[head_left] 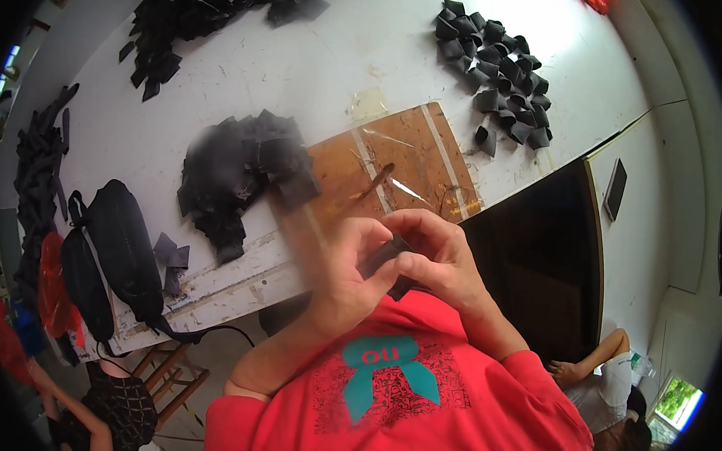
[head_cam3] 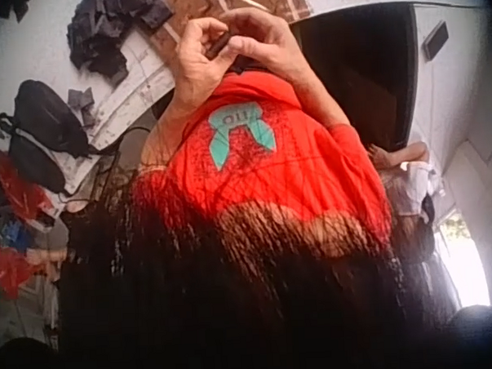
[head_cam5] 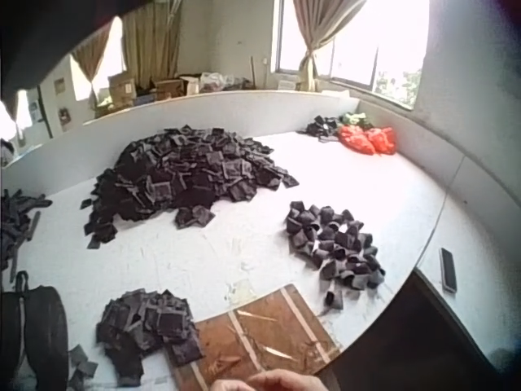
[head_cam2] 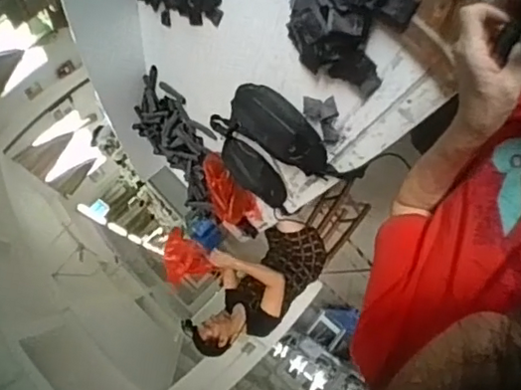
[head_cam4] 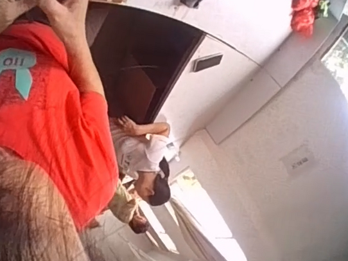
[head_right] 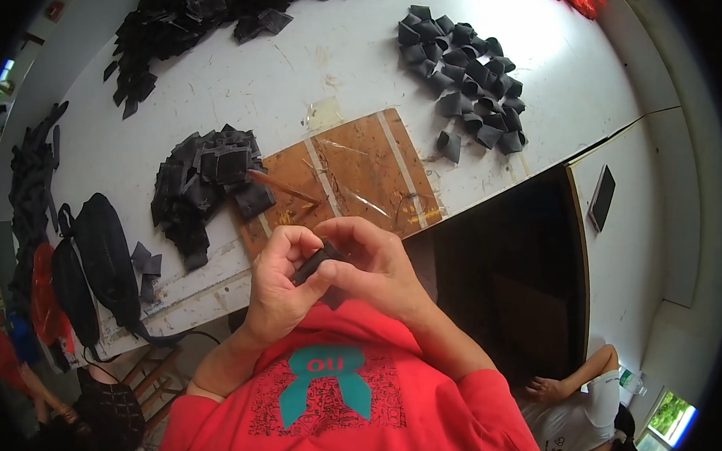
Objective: The person is assembling small black fabric pieces at a workbench using a glue stick.
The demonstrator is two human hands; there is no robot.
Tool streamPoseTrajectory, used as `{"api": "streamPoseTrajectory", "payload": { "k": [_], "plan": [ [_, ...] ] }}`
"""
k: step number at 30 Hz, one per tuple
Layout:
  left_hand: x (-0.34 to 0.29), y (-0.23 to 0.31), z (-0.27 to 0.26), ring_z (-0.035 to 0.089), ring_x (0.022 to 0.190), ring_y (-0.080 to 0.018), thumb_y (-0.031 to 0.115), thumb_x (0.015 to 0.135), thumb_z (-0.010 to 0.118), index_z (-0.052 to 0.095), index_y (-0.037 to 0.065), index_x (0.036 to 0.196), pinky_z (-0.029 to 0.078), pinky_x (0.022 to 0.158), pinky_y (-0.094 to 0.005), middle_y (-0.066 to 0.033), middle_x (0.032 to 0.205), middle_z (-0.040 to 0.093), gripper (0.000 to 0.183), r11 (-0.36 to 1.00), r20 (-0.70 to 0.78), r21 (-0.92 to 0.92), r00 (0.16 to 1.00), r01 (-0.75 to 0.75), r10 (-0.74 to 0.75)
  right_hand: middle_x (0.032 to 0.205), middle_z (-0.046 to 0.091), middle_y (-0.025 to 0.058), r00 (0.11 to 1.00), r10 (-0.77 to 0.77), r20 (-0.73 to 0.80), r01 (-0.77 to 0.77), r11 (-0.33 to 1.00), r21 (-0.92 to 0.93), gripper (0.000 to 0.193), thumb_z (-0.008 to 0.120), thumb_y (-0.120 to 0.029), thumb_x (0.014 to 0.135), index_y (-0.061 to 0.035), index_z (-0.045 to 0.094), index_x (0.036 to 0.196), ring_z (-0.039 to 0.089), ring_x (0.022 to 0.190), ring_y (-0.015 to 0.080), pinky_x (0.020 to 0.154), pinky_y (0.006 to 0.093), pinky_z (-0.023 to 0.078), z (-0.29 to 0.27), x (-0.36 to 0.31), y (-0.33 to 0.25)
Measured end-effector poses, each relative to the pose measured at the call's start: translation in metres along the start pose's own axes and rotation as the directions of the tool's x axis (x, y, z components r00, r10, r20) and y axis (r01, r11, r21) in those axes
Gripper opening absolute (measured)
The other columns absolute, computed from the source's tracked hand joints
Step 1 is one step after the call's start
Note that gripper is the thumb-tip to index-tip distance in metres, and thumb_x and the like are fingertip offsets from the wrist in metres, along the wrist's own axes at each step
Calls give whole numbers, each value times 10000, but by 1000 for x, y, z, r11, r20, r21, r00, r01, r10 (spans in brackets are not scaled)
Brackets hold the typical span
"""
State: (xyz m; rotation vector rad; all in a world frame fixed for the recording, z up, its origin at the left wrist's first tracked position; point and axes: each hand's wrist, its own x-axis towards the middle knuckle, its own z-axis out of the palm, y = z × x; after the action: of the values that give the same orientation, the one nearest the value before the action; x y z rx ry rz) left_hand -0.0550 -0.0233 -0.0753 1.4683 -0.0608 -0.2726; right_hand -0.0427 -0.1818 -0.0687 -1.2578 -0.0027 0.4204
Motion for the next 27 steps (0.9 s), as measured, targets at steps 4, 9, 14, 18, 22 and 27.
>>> {"api": "streamPoseTrajectory", "payload": {
  "k": [4,9,14,18,22,27],
  "plan": [
    [-11,15,10,587,884,-132,-28,803,643,463,16,1112,486,778,-271,-90,1028,548,360,969,34,-246,999,35,-27,783,644,16,990,135,-44,-130,985,109,142,663,-141,869,-4,629,873,589,723,65,641,215,482,-6,1,0],
    [-19,20,15,585,831,-133,63,814,616,449,-18,1173,483,721,-247,-99,976,583,404,828,12,-545,989,132,-149,766,624,0,990,138,-42,-107,897,428,98,641,-142,887,-54,602,868,575,680,60,616,213,474,-14,-1,-3],
    [-25,14,20,583,706,-110,50,855,597,555,-21,1037,455,636,-234,-71,867,635,200,847,-13,-507,981,160,-193,778,606,-13,991,135,-13,-117,902,416,80,638,-131,884,-60,604,871,556,681,50,630,200,465,-18,-2,2],
    [-27,13,23,580,681,-105,42,864,596,586,-21,989,453,631,-227,-66,830,643,140,898,-63,-417,982,137,-179,799,607,-7,993,114,-18,-97,906,413,70,634,-114,882,-51,605,885,559,683,54,623,197,472,-20,0,6],
    [-25,14,20,580,668,-102,26,860,605,596,-26,977,458,622,-222,-64,812,646,129,893,-68,-426,978,148,-195,779,605,-20,994,110,-20,-93,911,402,64,632,-112,884,-53,607,876,558,679,49,616,194,470,-20,0,8],
    [-21,11,16,578,632,-100,5,852,618,608,-34,953,469,605,-211,-64,781,647,109,907,-74,-378,971,184,-228,775,606,-24,992,118,-38,-95,920,381,60,633,-105,883,-51,607,879,554,675,45,618,198,462,-20,3,11]
  ]
}}
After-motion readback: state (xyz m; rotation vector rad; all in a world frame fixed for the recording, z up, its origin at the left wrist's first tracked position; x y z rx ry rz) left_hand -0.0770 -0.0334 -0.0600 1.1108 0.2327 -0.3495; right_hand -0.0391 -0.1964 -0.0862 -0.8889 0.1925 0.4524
